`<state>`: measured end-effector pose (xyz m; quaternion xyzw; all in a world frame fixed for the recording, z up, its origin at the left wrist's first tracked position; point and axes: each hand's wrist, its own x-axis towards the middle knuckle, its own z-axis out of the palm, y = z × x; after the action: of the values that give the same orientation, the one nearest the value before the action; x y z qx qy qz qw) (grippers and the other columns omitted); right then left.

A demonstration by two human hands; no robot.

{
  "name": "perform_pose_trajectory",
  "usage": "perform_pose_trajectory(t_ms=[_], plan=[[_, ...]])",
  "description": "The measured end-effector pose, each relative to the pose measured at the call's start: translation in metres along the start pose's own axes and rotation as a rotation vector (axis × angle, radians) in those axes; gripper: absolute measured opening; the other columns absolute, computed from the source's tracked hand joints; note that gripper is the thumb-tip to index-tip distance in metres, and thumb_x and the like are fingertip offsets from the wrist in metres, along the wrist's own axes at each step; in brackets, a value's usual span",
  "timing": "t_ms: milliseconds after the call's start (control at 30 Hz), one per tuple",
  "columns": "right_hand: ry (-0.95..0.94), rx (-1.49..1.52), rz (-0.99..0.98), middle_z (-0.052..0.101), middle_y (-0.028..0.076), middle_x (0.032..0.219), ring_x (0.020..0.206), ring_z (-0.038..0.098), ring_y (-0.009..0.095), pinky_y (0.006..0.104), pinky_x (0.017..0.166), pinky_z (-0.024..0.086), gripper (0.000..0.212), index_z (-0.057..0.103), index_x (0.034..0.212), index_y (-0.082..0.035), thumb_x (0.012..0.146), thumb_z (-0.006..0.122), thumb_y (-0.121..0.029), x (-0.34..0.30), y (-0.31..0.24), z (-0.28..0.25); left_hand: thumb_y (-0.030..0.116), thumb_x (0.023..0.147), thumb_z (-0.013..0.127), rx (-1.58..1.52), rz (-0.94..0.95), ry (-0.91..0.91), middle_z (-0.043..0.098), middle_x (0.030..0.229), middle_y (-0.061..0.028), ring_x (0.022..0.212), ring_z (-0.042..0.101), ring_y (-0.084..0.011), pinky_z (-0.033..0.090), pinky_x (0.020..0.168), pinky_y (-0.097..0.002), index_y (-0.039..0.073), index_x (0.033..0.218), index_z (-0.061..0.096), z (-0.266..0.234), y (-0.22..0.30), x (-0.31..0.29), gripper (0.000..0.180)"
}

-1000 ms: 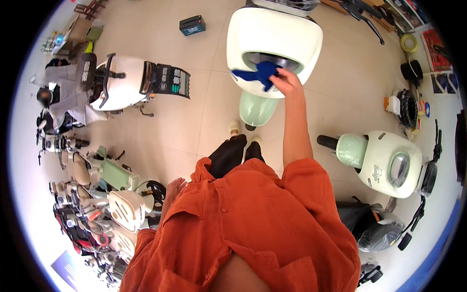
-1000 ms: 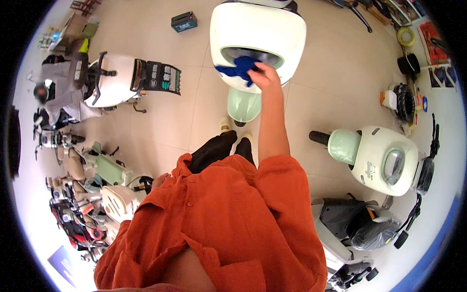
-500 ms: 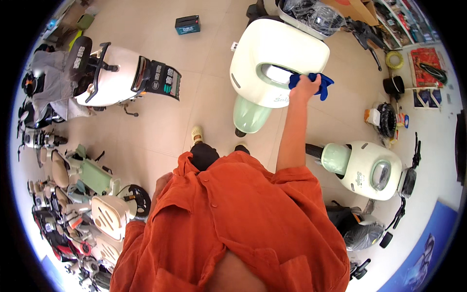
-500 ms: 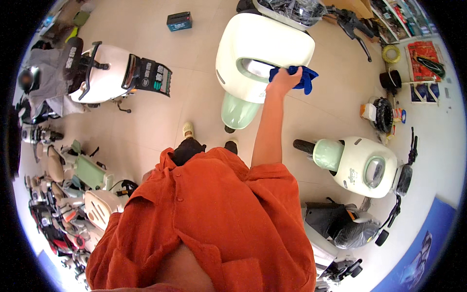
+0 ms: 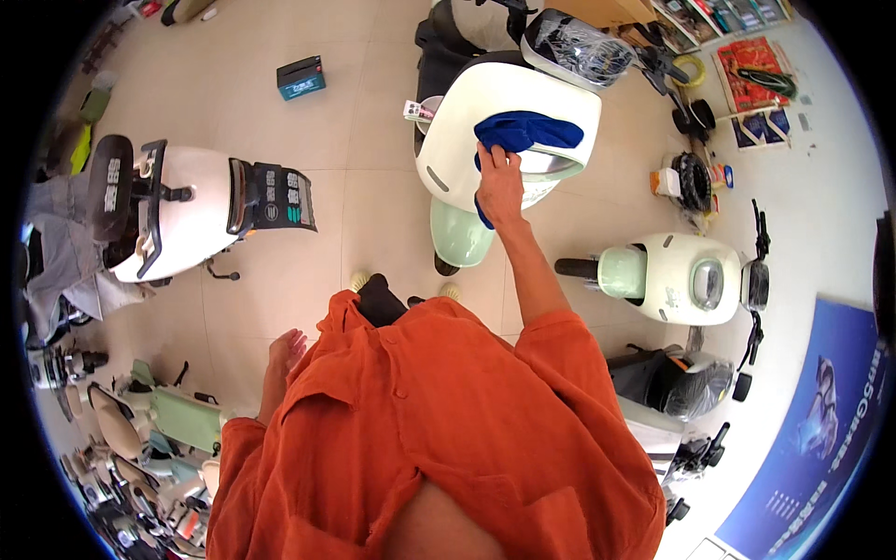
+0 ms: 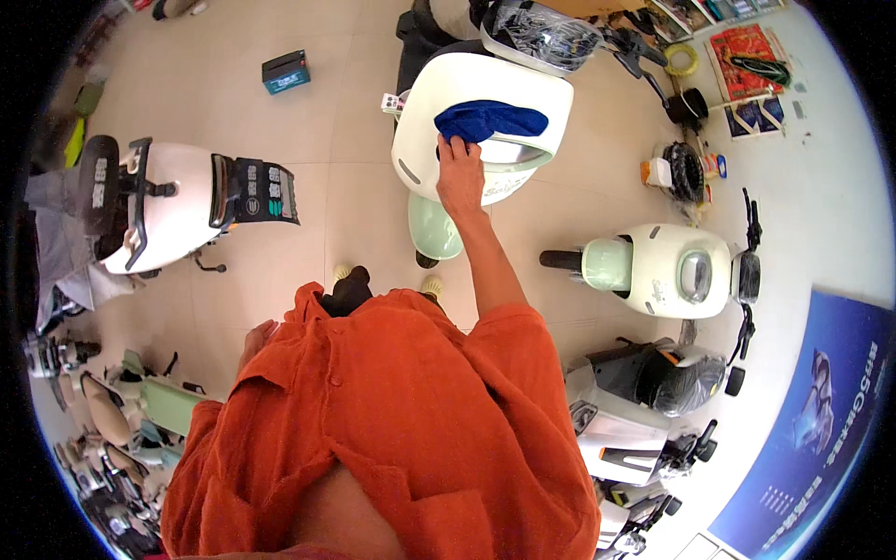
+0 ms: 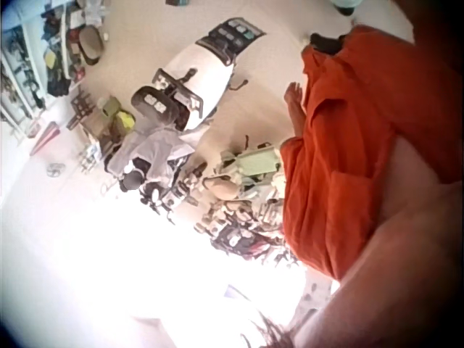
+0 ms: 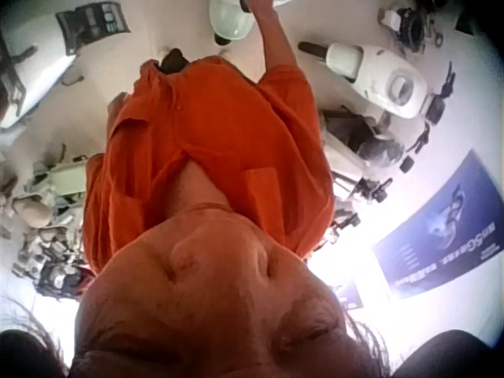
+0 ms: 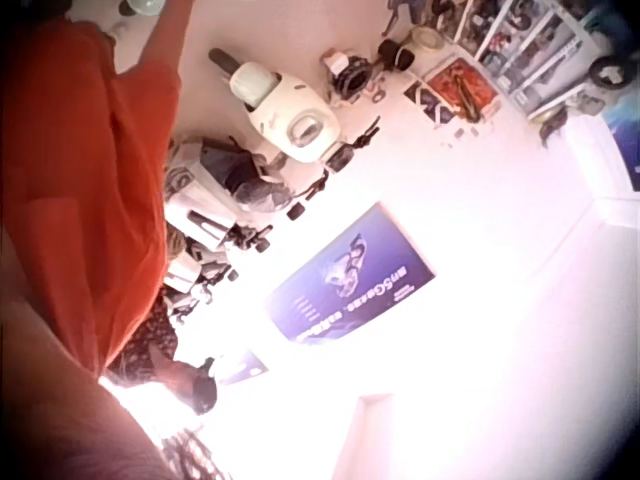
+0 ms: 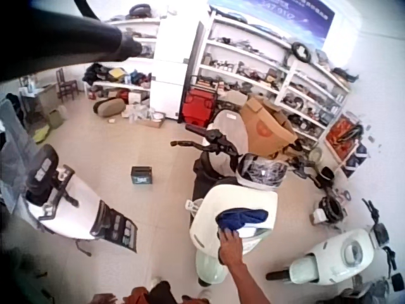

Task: The person walks around electric scooters in a showroom and wipes their front panels and handlebars with a cloth.

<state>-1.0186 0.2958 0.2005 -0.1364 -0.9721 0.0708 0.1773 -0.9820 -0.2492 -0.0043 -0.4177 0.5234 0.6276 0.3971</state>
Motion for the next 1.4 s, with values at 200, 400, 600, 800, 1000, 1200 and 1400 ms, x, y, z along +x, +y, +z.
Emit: perform_pose_trajectory(t_ms=[200,400,600,800,1000,1200,1400], plan=[[0.387,-0.213,0.190,0.050,0.020,0.100,0.094,0.047,0.038,0.0471,0.086,0.036,0.054,0.049,0.123,-0.008,0.070,0.048,0.004,-0.006,0.063,-0.010,0.017,0.092,0.043,-0.063,0.137,-0.056,0.046,0.129,-0.0130,0.114,0.048,-0.0257,0.045,0.082,-0.0326,-0.001,0.131,0.036,-0.014,0.029,0.000,0.044],[0.221,0.160,0.537,0.057,0.023,0.106,0.099,0.054,0.038,0.0414,0.089,0.042,0.045,0.057,0.114,-0.003,0.071,0.046,-0.003,0.017,0.181,-0.039,0.016,0.092,0.041,-0.216,0.033,0.054,0.048,0.126,-0.0155,0.109,0.052,-0.0284,0.047,0.075,-0.0329,-0.001,0.131,0.036,-0.020,0.002,0.019,0.043],[0.271,-0.147,0.476,0.059,0.018,0.097,0.091,0.054,0.036,0.0419,0.081,0.043,0.040,0.058,0.110,-0.005,0.071,0.048,-0.004,0.042,0.148,-0.031,0.015,0.093,0.039,0.004,0.087,-0.023,0.049,0.123,-0.0150,0.104,0.053,-0.0272,0.047,0.077,-0.0328,-0.002,0.128,0.039,-0.034,-0.054,0.053,0.039],[0.277,0.023,-0.086,0.054,0.009,0.097,0.090,0.047,0.030,0.0371,0.079,0.041,0.042,0.060,0.108,-0.009,0.066,0.055,-0.001,0.023,0.083,-0.041,0.015,0.093,0.039,0.178,0.166,-0.091,0.049,0.123,-0.0152,0.105,0.053,-0.0273,0.047,0.078,-0.0332,-0.002,0.128,0.039,0.025,-0.024,0.011,0.039],[0.457,0.014,0.047,0.057,0.008,0.103,0.090,0.050,0.029,0.0381,0.076,0.044,0.042,0.061,0.108,-0.015,0.067,0.057,-0.005,0.044,0.130,-0.044,0.015,0.093,0.039,0.287,0.197,-0.149,0.049,0.123,-0.0154,0.105,0.053,-0.0274,0.047,0.079,-0.0336,-0.003,0.128,0.039,0.078,0.018,-0.003,0.039],[0.517,0.043,0.335,0.055,0.013,0.104,0.095,0.048,0.033,0.0399,0.083,0.042,0.042,0.056,0.115,-0.015,0.073,0.057,-0.007,0.066,0.134,-0.027,0.015,0.093,0.039,0.305,0.233,-0.174,0.049,0.123,-0.0156,0.106,0.052,-0.0275,0.046,0.080,-0.0341,-0.003,0.127,0.039,0.092,0.017,-0.008,0.039],[0.391,-0.032,0.222,0.056,0.006,0.097,0.091,0.049,0.030,0.0389,0.076,0.043,0.039,0.060,0.108,-0.015,0.071,0.057,-0.004,0.042,0.091,-0.038,0.015,0.093,0.039,0.281,0.253,-0.181,0.049,0.124,-0.0158,0.106,0.052,-0.0276,0.046,0.081,-0.0345,-0.003,0.127,0.039,0.093,0.003,-0.011,0.039]])
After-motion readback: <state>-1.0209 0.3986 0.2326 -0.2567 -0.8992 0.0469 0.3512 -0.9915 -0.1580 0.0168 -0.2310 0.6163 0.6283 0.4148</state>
